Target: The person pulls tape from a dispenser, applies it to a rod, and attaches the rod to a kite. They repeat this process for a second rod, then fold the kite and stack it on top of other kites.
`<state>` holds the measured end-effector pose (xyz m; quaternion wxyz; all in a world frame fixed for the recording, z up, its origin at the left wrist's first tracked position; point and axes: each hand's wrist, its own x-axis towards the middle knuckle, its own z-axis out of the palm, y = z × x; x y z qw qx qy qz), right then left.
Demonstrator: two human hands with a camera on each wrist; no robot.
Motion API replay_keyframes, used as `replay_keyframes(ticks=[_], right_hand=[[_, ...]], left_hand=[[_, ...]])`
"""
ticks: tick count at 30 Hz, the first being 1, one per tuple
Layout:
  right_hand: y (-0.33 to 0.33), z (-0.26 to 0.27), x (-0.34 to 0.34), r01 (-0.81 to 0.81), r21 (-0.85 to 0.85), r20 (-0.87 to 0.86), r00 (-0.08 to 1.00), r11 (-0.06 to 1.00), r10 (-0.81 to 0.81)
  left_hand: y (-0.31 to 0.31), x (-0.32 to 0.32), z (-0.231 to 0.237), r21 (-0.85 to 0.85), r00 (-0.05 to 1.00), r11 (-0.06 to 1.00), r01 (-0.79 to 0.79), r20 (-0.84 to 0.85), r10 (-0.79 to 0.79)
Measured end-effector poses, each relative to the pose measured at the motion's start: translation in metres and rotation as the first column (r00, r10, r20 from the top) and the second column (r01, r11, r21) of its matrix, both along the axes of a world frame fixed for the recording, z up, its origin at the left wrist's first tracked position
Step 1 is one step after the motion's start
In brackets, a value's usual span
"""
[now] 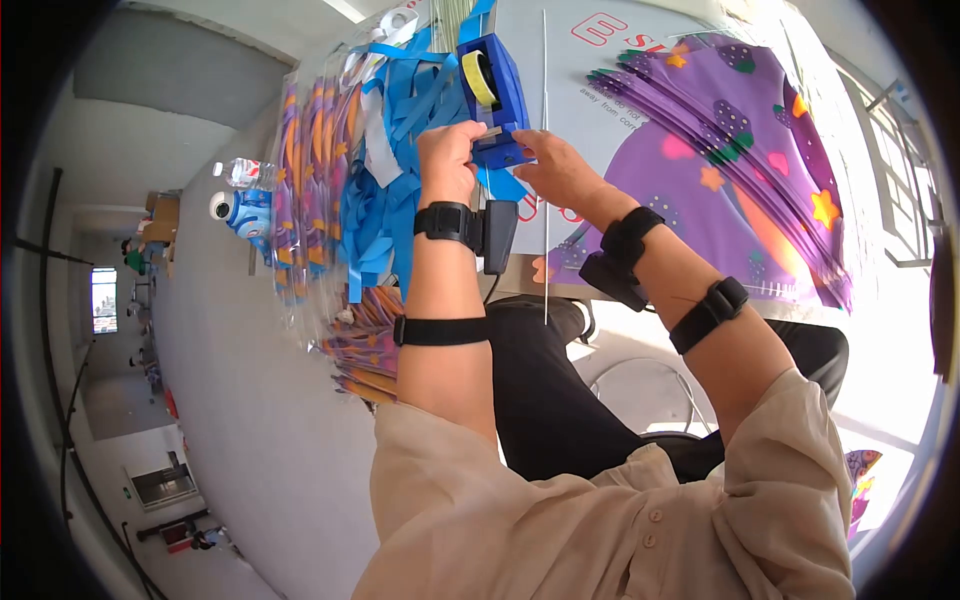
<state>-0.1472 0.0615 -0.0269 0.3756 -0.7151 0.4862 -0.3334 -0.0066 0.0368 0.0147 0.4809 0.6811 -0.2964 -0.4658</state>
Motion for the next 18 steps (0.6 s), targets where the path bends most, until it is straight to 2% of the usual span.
replay_keyframes(ticks=[2,4,8,10,11,14,16,17,18], right_hand=[[-0.005,0.0,0.002,-0.016,0.037,-0.056,0.998,0.999,0.018],[-0.005,-0.005,0.004,0.019,-0.011,0.05,0.999,1.0,-0.019],[-0.003,-0.01,0.003,0.024,-0.031,0.061,0.998,0.999,-0.022],[-0.003,-0.009,0.003,0.022,0.02,0.075,0.997,1.0,-0.024],[-0.002,-0.009,0.003,0.022,0.019,0.074,0.997,1.0,-0.023],[-0.003,-0.009,0.002,0.006,0.036,0.088,0.996,0.999,-0.009],[-0.006,-0.012,0.004,0.022,0.048,0.139,0.99,0.999,-0.029],[-0.008,-0.013,0.004,0.021,0.046,0.139,0.99,0.999,-0.028],[-0.01,-0.011,0.003,0.013,0.15,0.2,0.979,0.989,-0.043]], left_hand=[[0.01,0.0,-0.007,-0.017,1.0,1.0,-0.015,-0.013,0.015],[0.017,0.003,-0.012,-0.012,0.999,1.0,-0.026,-0.038,0.025],[0.029,0.002,-0.02,0.027,0.987,0.999,-0.03,-0.156,0.034],[0.03,0.003,-0.025,0.051,0.961,0.998,-0.047,-0.271,0.059],[0.03,0.003,-0.027,0.05,0.96,0.998,-0.048,-0.272,0.059],[0.027,0.004,-0.04,0.111,0.923,0.993,-0.036,-0.377,0.075],[0.026,0.004,-0.045,0.172,0.848,0.985,-0.024,-0.518,0.112],[0.024,0.005,-0.047,0.171,0.848,0.985,-0.025,-0.518,0.111],[0.022,0.006,-0.049,0.189,0.834,0.982,-0.002,-0.541,0.106]])
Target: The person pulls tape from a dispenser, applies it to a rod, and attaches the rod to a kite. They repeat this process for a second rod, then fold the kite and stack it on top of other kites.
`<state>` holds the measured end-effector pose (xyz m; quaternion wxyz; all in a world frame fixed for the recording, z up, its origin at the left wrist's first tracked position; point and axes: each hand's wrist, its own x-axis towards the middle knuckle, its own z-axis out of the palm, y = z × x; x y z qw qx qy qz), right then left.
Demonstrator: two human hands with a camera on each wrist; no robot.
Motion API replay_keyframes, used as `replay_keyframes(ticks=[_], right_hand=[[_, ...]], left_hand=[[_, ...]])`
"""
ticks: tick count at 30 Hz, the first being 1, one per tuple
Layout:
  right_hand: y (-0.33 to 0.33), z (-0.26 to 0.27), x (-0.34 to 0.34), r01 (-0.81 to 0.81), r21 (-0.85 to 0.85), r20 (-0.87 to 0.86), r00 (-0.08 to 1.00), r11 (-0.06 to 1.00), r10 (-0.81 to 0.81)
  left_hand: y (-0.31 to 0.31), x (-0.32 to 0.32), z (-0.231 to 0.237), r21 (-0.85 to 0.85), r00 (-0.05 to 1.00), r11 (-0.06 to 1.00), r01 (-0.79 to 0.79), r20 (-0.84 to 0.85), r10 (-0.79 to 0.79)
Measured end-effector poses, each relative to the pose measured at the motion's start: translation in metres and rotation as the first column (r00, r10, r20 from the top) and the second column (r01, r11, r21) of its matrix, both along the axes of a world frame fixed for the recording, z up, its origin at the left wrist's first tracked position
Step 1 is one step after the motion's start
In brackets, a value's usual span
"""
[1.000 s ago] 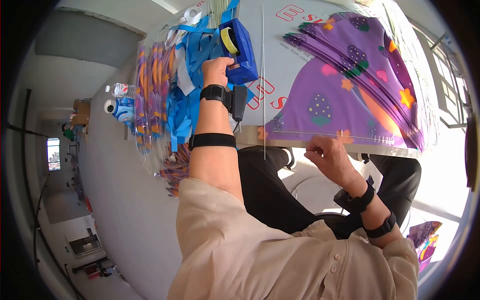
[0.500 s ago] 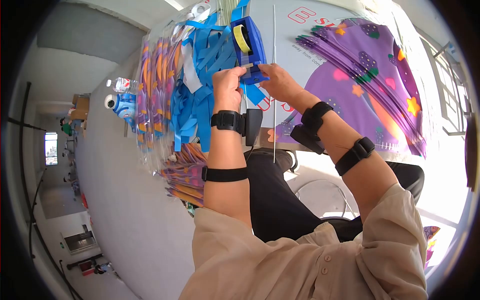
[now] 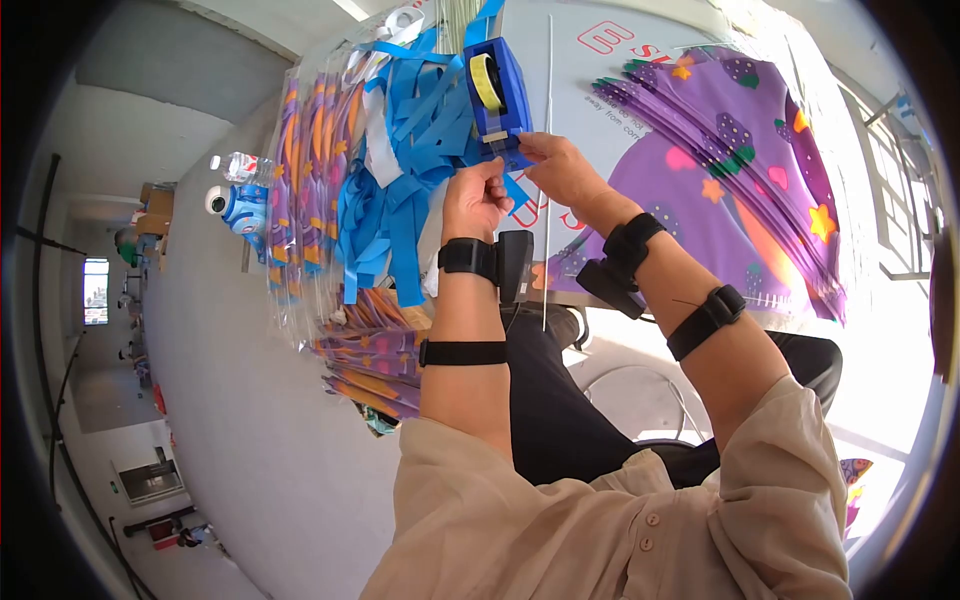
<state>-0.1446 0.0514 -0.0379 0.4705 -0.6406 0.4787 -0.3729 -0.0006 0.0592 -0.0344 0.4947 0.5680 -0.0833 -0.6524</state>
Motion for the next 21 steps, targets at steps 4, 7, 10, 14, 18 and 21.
replay_keyframes(ticks=[4,7,10,14,18,21], right_hand=[[0.002,0.005,0.003,0.071,0.207,0.255,0.959,0.976,-0.124],[0.003,0.008,0.004,0.121,0.187,0.245,0.955,0.975,-0.165],[0.003,0.01,-0.001,0.103,0.329,0.227,0.956,0.939,-0.184],[0.008,0.005,0.004,0.163,0.298,0.197,0.954,0.94,-0.228],[0.006,0.005,0.009,0.122,0.211,0.168,0.973,0.97,-0.159],[0.003,0.0,0.011,0.083,0.105,0.096,0.991,0.991,-0.093]], left_hand=[[0.013,0.009,-0.023,-0.004,0.984,0.987,0.161,0.078,-0.161],[0.027,0.002,-0.011,-0.163,0.968,0.987,0.002,0.249,0.039],[0.016,0.007,0.018,-0.421,0.842,0.907,-0.015,0.485,0.239],[-0.015,0.0,0.047,-0.326,0.687,0.923,0.204,0.72,0.102],[-0.044,0.005,0.03,-0.354,0.73,0.921,0.162,0.671,0.129],[-0.047,0.0,0.037,-0.269,0.728,0.95,0.158,0.682,0.072]])
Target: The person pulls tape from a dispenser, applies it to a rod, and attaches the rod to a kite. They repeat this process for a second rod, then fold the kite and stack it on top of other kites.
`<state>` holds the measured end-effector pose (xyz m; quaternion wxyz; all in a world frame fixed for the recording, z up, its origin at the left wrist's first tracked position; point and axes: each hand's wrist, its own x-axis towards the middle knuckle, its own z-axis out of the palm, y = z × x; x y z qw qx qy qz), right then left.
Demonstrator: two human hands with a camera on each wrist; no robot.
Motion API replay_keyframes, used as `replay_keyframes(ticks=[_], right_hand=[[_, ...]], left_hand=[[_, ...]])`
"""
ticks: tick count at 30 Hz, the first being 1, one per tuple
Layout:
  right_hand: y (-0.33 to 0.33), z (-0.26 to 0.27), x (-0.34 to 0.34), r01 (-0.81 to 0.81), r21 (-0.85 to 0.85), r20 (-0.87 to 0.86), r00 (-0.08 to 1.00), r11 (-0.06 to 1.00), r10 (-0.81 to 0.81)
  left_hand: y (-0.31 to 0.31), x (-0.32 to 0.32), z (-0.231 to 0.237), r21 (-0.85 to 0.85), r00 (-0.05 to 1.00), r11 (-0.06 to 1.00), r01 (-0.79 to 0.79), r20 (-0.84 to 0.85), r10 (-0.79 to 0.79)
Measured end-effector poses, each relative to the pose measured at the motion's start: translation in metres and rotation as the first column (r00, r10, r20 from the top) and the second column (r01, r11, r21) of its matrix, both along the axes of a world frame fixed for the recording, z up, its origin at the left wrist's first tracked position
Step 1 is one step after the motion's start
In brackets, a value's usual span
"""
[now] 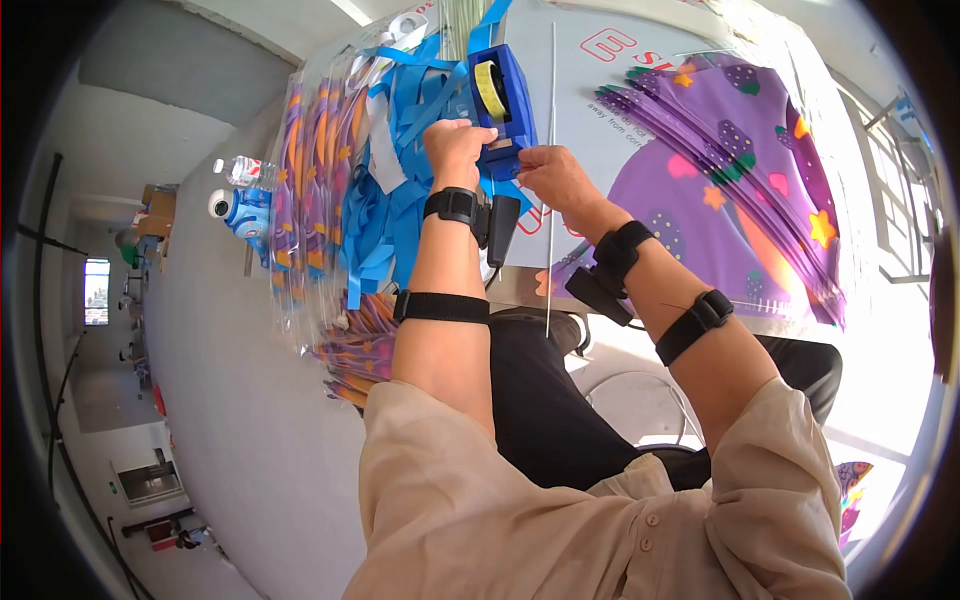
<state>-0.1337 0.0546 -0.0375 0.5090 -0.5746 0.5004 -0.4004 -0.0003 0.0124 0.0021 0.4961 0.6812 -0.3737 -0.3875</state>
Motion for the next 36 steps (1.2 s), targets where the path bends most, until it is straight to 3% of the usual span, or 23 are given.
replay_keyframes(ticks=[5,9,11,14,16,19,20,21,22,23,24,25,27,29,33,36], right_hand=[[-0.002,0.007,-0.002,-0.116,0.121,-0.051,0.991,0.986,0.122],[0.004,0.004,0.001,-0.045,0.101,0.089,0.995,0.994,0.036],[0.004,-0.001,0.004,0.016,0.056,0.148,0.989,0.998,-0.024],[0.001,-0.004,0.004,0.059,0.04,0.186,0.98,0.997,-0.065],[0.001,0.005,-0.006,-0.138,0.201,0.212,0.973,0.97,0.095],[-0.003,-0.001,-0.007,-0.134,0.164,0.191,0.976,0.977,0.102],[-0.008,-0.013,-0.009,-0.138,0.167,0.193,0.976,0.976,0.105],[-0.021,-0.036,-0.015,-0.228,-0.076,-0.148,0.965,0.971,0.215],[-0.023,-0.035,-0.019,-0.375,-0.265,-0.487,0.847,0.889,0.212],[-0.022,-0.036,-0.024,-0.369,-0.261,-0.486,0.848,0.892,0.209],[-0.008,-0.007,-0.031,-0.105,0.033,-0.087,0.99,0.994,0.107],[0.007,0.02,-0.04,0.044,0.405,0.255,0.954,0.913,-0.159],[0.034,0.04,-0.06,0.037,0.372,0.26,0.955,0.928,-0.142],[0.054,0.043,-0.083,-0.074,0.407,0.249,0.968,0.911,-0.032],[0.102,0.052,-0.127,-0.131,0.357,0.236,0.971,0.925,0.046],[0.135,0.056,-0.151,-0.015,0.305,0.27,0.96,0.952,-0.071]], left_hand=[[-0.006,0.004,-0.002,0.059,0.999,0.998,0.036,-0.034,-0.034],[0.007,-0.002,0.008,0.024,0.999,1.0,-0.001,-0.046,0.002],[0.017,0.0,0.003,-0.008,0.994,0.994,-0.108,-0.029,0.108],[0.032,-0.001,-0.013,-0.03,0.971,0.987,-0.157,-0.186,0.149],[0.041,-0.005,-0.02,0.076,0.931,0.979,-0.187,-0.304,0.202],[0.047,-0.017,-0.03,0.15,0.878,0.945,-0.291,-0.35,0.326],[0.06,-0.014,-0.04,0.145,0.856,0.962,-0.232,-0.439,0.273],[0.07,-0.006,-0.06,0.106,0.84,0.978,-0.18,-0.501,0.209],[0.077,-0.009,-0.06,0.078,0.819,0.977,-0.196,-0.535,0.207],[0.086,-0.012,-0.062,0.056,0.796,0.976,-0.212,-0.569,0.206],[0.095,-0.017,-0.059,0.064,0.795,0.976,-0.208,-0.57,0.207],[0.105,-0.023,-0.05,0.03,0.812,0.987,-0.156,-0.566,0.145],[0.127,-0.039,-0.03,0.009,0.82,0.995,-0.101,-0.566,0.088],[0.149,-0.064,-0.009,-0.066,0.797,0.995,-0.075,-0.604,0.02],[0.182,-0.104,0.001,-0.119,0.774,0.991,0.068,-0.62,-0.128],[0.204,-0.135,0.005,-0.126,0.727,0.983,0.134,-0.661,-0.184]])
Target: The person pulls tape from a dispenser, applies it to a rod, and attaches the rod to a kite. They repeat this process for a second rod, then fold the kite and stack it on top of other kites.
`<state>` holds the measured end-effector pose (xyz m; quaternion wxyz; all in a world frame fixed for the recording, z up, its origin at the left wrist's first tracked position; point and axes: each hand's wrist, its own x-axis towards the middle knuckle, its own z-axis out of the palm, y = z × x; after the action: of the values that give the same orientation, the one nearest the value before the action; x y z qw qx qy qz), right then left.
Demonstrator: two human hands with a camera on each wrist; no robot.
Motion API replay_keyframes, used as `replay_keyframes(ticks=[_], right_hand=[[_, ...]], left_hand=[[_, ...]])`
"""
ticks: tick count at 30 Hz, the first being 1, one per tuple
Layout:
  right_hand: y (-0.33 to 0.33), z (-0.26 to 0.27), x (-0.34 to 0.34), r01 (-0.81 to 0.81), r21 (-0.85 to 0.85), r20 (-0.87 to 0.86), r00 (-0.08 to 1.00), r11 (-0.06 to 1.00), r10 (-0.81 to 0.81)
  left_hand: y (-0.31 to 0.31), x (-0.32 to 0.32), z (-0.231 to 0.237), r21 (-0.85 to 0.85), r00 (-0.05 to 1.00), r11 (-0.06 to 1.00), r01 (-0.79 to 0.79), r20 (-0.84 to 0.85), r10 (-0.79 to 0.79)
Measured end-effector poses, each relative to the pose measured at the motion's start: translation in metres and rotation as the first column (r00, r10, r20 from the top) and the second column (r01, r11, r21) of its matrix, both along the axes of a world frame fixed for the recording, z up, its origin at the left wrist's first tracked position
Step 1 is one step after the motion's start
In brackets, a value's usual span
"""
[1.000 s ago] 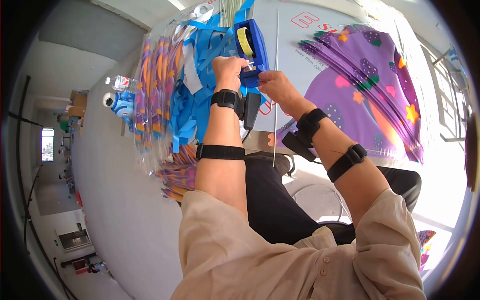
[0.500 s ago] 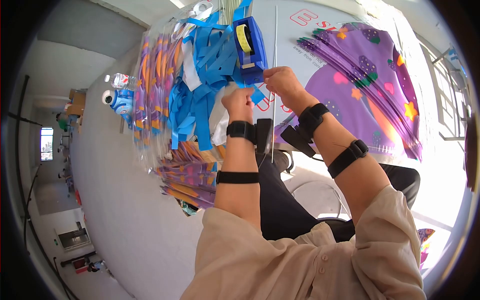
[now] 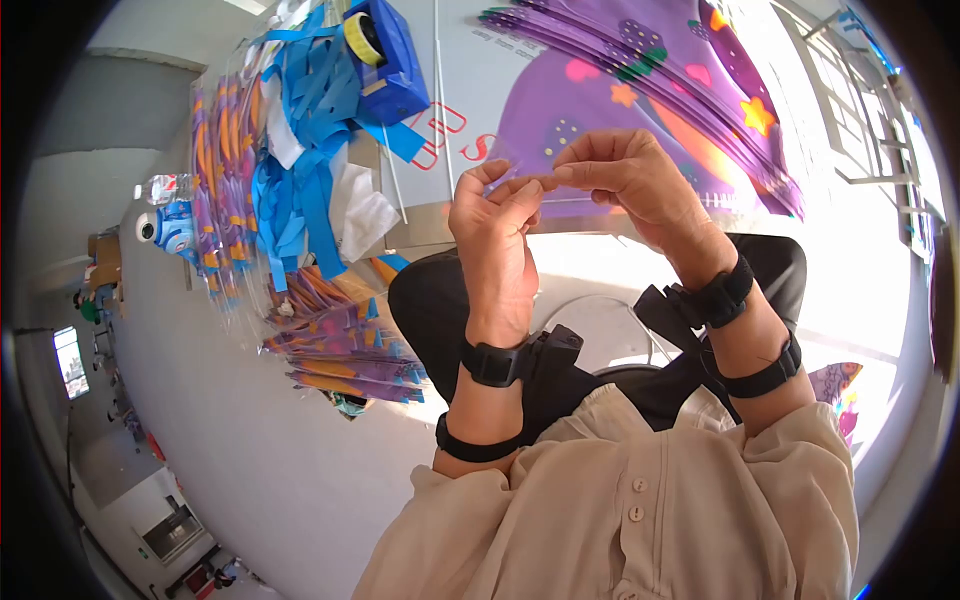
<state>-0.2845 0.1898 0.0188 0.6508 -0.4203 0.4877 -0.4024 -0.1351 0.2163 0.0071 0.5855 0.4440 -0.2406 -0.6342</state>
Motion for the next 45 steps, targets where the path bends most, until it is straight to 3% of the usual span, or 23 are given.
replay_keyframes(ticks=[7,8,10,14,16,22,28,38,45], right_hand=[[0.037,-0.018,-0.047,0.185,-0.18,-0.059,0.978,0.966,-0.199],[0.041,-0.023,-0.052,0.19,-0.174,-0.064,0.977,0.966,-0.204],[0.043,-0.031,-0.061,0.374,-0.089,-0.118,0.916,0.923,-0.383],[0.032,-0.054,-0.07,0.348,-0.013,-0.271,0.901,0.937,-0.339],[0.025,-0.081,-0.07,0.249,-0.052,-0.369,0.895,0.967,-0.25],[0.016,-0.104,-0.067,0.199,-0.096,-0.558,0.801,0.975,-0.219],[0.014,-0.099,-0.062,0.208,-0.104,-0.618,0.752,0.973,-0.227],[0.015,-0.099,-0.057,0.202,-0.161,-0.598,0.759,0.966,-0.259],[0.017,-0.093,-0.053,0.201,-0.179,-0.67,0.692,0.963,-0.269]], left_hand=[[0.014,-0.04,-0.006,0.05,0.986,0.988,0.146,0.073,-0.149],[0.013,-0.042,-0.009,0.054,0.978,0.99,0.129,0.156,-0.136],[0.009,-0.038,-0.013,0.097,0.962,0.992,0.077,0.256,-0.1],[-0.001,-0.023,-0.038,0.051,0.921,0.997,0.052,0.383,-0.068],[-0.008,-0.02,-0.05,-0.021,0.862,0.996,0.082,0.504,-0.061],[-0.015,-0.021,-0.06,0.027,0.895,0.992,0.121,0.429,-0.121],[-0.016,-0.023,-0.061,0.085,0.899,0.987,0.135,0.409,-0.158],[-0.015,-0.02,-0.062,0.107,0.914,0.98,0.165,0.356,-0.193],[-0.015,-0.018,-0.063,0.111,0.923,0.982,0.156,0.337,-0.184]])
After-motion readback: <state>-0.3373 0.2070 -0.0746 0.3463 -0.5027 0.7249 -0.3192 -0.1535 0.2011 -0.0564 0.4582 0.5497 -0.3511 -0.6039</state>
